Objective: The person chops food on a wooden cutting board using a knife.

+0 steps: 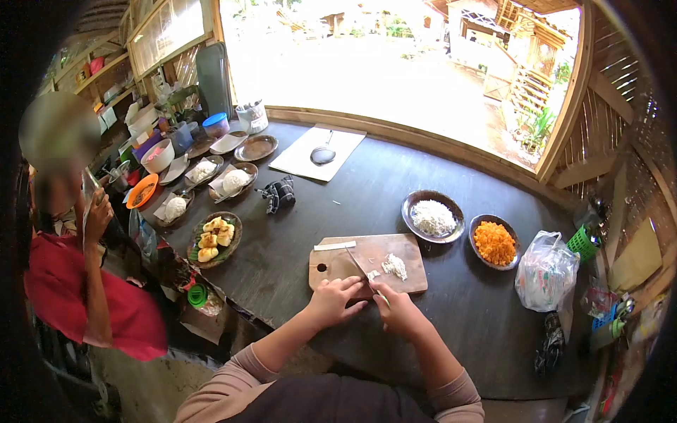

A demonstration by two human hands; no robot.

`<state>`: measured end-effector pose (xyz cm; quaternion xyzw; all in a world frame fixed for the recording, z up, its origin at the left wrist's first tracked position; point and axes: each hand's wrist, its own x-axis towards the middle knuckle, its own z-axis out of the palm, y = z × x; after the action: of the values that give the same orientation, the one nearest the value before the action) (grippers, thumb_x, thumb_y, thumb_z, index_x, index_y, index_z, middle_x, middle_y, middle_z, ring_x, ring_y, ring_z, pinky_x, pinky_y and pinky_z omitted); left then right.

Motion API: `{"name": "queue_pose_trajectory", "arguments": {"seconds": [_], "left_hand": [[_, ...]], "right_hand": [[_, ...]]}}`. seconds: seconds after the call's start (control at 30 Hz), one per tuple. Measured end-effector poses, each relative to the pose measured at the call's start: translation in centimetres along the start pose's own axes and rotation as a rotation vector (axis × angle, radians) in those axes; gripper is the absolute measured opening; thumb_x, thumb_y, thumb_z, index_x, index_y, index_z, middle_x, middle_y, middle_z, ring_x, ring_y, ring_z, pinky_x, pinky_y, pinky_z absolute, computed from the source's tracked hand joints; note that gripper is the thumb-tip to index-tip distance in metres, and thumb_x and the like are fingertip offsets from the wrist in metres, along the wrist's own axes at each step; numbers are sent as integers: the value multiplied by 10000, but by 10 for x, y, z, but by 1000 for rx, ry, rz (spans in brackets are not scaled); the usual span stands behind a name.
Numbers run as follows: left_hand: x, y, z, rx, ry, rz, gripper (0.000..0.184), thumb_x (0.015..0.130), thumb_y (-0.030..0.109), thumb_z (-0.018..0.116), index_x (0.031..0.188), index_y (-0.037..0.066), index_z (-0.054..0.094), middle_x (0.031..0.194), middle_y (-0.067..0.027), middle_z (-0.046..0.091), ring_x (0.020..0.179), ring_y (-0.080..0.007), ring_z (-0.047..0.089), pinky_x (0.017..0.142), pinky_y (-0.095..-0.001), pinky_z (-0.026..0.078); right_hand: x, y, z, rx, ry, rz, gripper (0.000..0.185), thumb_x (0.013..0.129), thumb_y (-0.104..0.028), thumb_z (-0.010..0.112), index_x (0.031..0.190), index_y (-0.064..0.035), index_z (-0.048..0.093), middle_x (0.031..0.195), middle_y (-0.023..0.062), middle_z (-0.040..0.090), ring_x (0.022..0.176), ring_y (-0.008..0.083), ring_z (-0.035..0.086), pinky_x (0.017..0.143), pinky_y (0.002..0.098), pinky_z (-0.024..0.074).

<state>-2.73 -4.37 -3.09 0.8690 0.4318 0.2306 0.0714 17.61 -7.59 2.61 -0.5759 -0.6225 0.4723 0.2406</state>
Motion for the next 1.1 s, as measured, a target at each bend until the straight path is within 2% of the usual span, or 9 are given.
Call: {"name": "queue_pose_trajectory", "arguments": {"seconds": [0.27, 0.4, 0.47, 0.5, 0.57, 0.6, 0.67, 0.77, 1.1], "left_hand": [[-3, -2, 2, 14, -1, 15, 552, 865, 425, 677, 1281, 67, 617, 1352, -68, 587, 1053, -265, 574, 913, -432, 451], [-2, -1, 0, 21, -18, 17, 541, 868, 402, 673, 1299, 82, 604, 1371, -46, 570, 1049, -250, 559, 926, -421, 442], [-4, -2, 3, 26, 27, 30, 526, 865, 374, 668, 1309, 100, 599, 1366, -30, 571, 1043, -246, 557, 923, -415, 438], [-4, -1, 3, 24, 19, 32, 526, 865, 374, 668, 1309, 100, 599, 1366, -30, 571, 1043, -246, 557, 923, -415, 438], [-4, 1, 2, -9, 16, 7, 516, 854, 359, 671, 1302, 112, 608, 1354, -22, 579, 1038, -243, 558, 908, -414, 435], [-5, 0, 3, -7, 9, 11, 516, 854, 359, 671, 1302, 112, 608, 1354, -22, 579, 1038, -243, 558, 908, -414, 435], [-4, -3, 6, 16, 32, 17, 504, 841, 355, 678, 1273, 103, 621, 1341, -25, 587, 1036, -241, 560, 893, -415, 435], [-1, 2, 3, 22, 23, -3, 476, 837, 352, 681, 1233, 92, 634, 1316, -32, 599, 1035, -242, 568, 885, -417, 435], [2, 1, 1, 6, 27, -3, 454, 838, 340, 680, 1211, 86, 637, 1274, -43, 612, 1037, -248, 586, 878, -417, 452]], "right_hand": [[2, 1, 4, -1, -9, -27, 390, 1008, -111, 504, 1397, -91, 493, 690, 147, 646, 514, 177, 616, 510, 333, 516], [2, 14, 3, -10, 23, -63, 416, 999, -88, 505, 1414, -74, 486, 708, 185, 647, 560, 192, 631, 573, 348, 529], [7, 34, 6, -88, 144, -229, 464, 1000, -70, 489, 1460, -128, 467, 639, 67, 568, 506, 125, 577, 518, 297, 506], [6, 33, 7, -82, 145, -223, 464, 1000, -70, 489, 1460, -128, 467, 639, 67, 568, 506, 125, 577, 518, 297, 506], [2, 28, 9, -102, 195, -260, 452, 978, -53, 509, 1428, -93, 507, 682, 146, 623, 541, 162, 596, 589, 329, 522], [0, 26, 10, -95, 198, -257, 452, 978, -53, 509, 1428, -93, 507, 682, 146, 623, 541, 162, 596, 589, 329, 522], [0, 23, 12, -147, 190, -306, 412, 955, -53, 524, 1365, -41, 545, 922, 317, 650, 856, 445, 672, 775, 418, 535], [3, 29, 15, -185, 243, -423, 410, 943, -54, 535, 1352, -37, 558, 917, 312, 647, 839, 433, 677, 762, 421, 535], [-3, 24, 13, -201, 240, -387, 403, 937, -52, 537, 1339, -36, 571, 886, 307, 643, 780, 429, 671, 712, 440, 532]]}}
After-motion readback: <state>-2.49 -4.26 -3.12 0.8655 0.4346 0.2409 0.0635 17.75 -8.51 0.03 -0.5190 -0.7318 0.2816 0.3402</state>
